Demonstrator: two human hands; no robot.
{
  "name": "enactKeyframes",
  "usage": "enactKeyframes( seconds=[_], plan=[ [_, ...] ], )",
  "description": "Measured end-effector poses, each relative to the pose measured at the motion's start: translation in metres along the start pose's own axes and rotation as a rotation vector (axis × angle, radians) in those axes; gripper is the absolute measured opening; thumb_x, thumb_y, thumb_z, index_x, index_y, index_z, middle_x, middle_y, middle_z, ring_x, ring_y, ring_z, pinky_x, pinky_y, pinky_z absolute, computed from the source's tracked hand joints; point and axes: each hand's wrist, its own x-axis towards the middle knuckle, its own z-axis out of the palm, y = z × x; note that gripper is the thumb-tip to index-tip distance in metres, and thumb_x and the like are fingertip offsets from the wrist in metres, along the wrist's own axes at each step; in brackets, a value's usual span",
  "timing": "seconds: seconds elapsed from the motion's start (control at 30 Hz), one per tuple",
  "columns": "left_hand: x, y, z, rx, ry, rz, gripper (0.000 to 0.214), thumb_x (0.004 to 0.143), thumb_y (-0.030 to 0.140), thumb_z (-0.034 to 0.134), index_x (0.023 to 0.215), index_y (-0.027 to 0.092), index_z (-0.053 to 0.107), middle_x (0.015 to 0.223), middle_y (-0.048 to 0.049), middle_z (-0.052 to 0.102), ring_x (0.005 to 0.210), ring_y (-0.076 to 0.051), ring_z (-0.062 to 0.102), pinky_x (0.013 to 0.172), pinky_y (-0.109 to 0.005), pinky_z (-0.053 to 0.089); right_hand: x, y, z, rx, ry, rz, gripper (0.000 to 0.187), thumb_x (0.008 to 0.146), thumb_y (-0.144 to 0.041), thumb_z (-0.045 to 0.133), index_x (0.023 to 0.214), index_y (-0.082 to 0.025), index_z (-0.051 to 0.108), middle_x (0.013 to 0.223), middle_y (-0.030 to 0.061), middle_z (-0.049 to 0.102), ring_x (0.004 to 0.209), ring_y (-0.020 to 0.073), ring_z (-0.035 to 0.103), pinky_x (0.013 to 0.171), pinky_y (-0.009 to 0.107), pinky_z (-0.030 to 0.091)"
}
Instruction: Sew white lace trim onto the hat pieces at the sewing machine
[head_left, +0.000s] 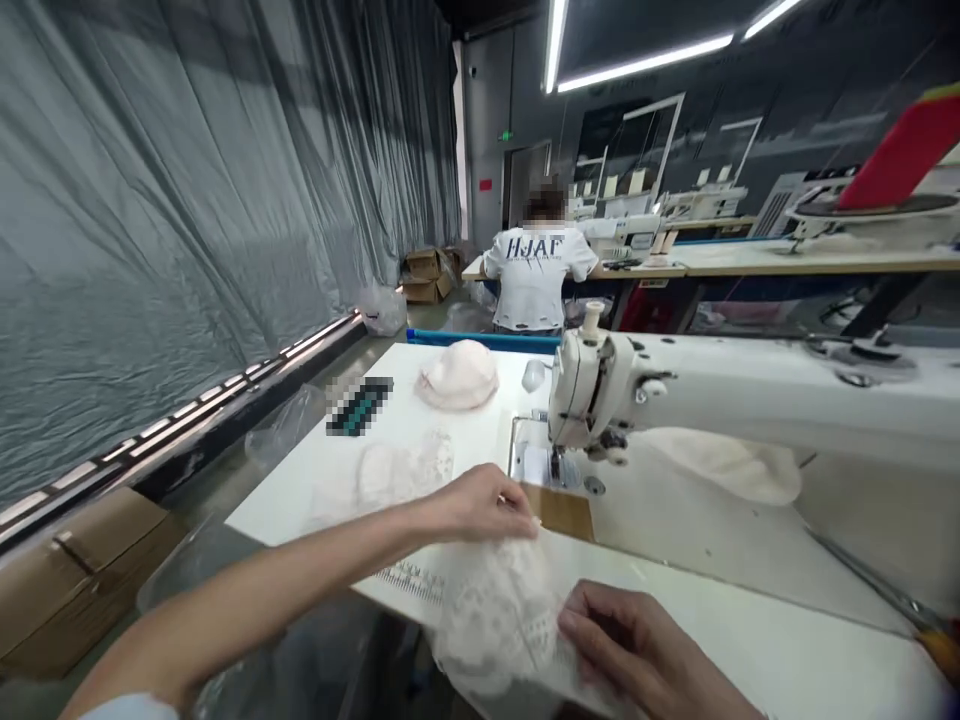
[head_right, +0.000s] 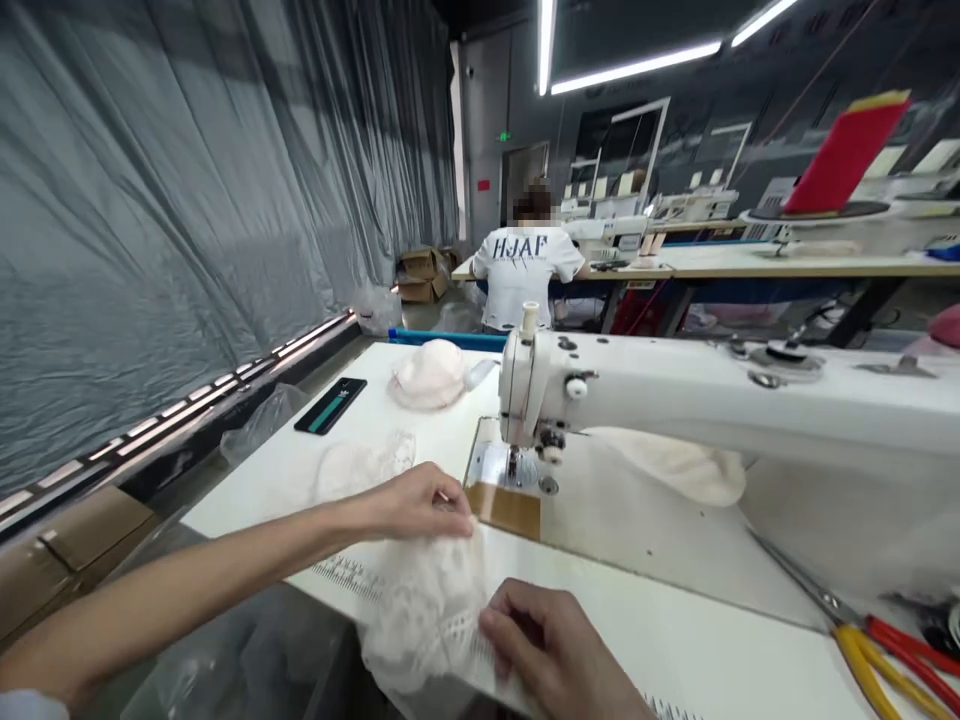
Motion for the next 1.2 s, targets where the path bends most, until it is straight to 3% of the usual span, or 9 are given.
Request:
enactKeyframes(
  seconds=[0.13,0.23,0.4,0.6,0.73,0.8,0.87,1.0,1.2],
  plan=[
    [0.07,-0.008,-0.016,0.117,-0.05,0.002,0.013,0.068,0.024,0.067,0.067,0.011,0.068,0.067,-0.0022,0.063,0.066,-0.013,0.056,0.055,-0.02,0.038,0.024,0.025,-0.042,-0.548,0.335,-0.209,0.026,0.094,-0.034,0.038,0.08,-0.022,0.056,0.068,0.0017,0.062,0.055,0.0145,0.056,0.049,0.023,0.039],
    [0.095,-0.015,-0.01,0.177,-0.115,-0.001,0.01,0.068,0.022,0.067,0.069,0.013,0.068,0.069,-0.0005,0.064,0.067,-0.012,0.057,0.055,-0.018,0.038,0.034,0.033,-0.059,-0.771,0.356,-0.491,0.029,0.094,-0.017,0.031,0.109,-0.025,0.054,0.095,0.0053,0.064,0.071,0.014,0.062,0.053,0.021,0.045],
    [0.103,-0.009,-0.005,0.307,-0.153,-0.005,0.009,0.071,0.024,0.068,0.074,0.016,0.069,0.071,0.0024,0.065,0.069,-0.01,0.057,0.055,-0.016,0.037,0.058,0.034,-0.068,-0.955,0.356,-0.767,0.036,0.094,-0.01,0.027,0.106,-0.021,0.059,0.095,0.0073,0.066,0.072,0.0157,0.06,0.059,0.025,0.048],
    [0.114,-0.005,-0.014,0.515,-0.135,0.03,0.013,0.07,0.03,0.073,0.071,0.02,0.066,0.071,0.0053,0.064,0.069,-0.011,0.057,0.059,-0.019,0.037,0.066,0.052,-0.068,-1.028,0.295,-0.811,0.039,0.093,-0.009,0.026,0.112,-0.016,0.06,0.107,0.0091,0.067,0.086,0.0187,0.062,0.066,0.029,0.046],
    [0.104,-0.017,-0.007,0.673,0.061,0.032,0.008,0.079,0.022,0.065,0.074,0.016,0.062,0.083,-0.0029,0.063,0.078,-0.018,0.056,0.07,-0.03,0.039,0.068,0.067,-0.056,-0.962,0.428,-0.792,0.044,0.097,-0.015,0.02,0.11,-0.018,0.062,0.106,0.0082,0.068,0.095,0.0196,0.061,0.069,0.03,0.044],
    [0.089,-0.025,0.007,0.747,0.172,0.096,0.01,0.085,0.01,0.051,0.087,0.015,0.06,0.1,-0.0076,0.06,0.092,-0.021,0.054,0.079,-0.035,0.039,0.069,0.069,-0.05,-0.925,0.514,-0.809,0.049,0.099,-0.022,0.015,0.107,-0.017,0.064,0.101,0.0093,0.069,0.094,0.0205,0.062,0.066,0.031,0.044],
    [0.074,-0.029,0.022,0.91,0.304,0.353,0.016,0.085,0.008,0.05,0.095,0.017,0.058,0.106,-0.007,0.057,0.099,-0.021,0.051,0.083,-0.038,0.038,0.068,0.066,-0.047,-0.926,0.519,-0.805,0.05,0.099,-0.027,0.016,0.107,-0.017,0.064,0.101,0.01,0.07,0.092,0.0203,0.063,0.065,0.03,0.044],
    [0.062,-0.027,0.034,1.01,0.243,0.411,0.008,0.083,0.011,0.054,0.077,0.015,0.055,0.085,-0.0019,0.058,0.077,-0.016,0.055,0.074,-0.034,0.042,0.063,0.055,-0.052,-1.044,0.401,-0.743,0.038,0.098,-0.021,0.028,0.108,-0.016,0.064,0.105,0.0089,0.07,0.09,0.0189,0.066,0.065,0.028,0.045],
    [0.08,-0.028,0.011,0.927,0.135,0.437,0.014,0.083,0.016,0.057,0.069,0.014,0.054,0.089,-0.0029,0.059,0.081,-0.014,0.057,0.088,-0.033,0.04,0.063,0.051,-0.064,-1.125,0.394,-0.721,0.034,0.098,-0.026,0.034,0.11,-0.014,0.064,0.109,0.0054,0.07,0.089,0.0181,0.067,0.066,0.029,0.049]
  ],
)
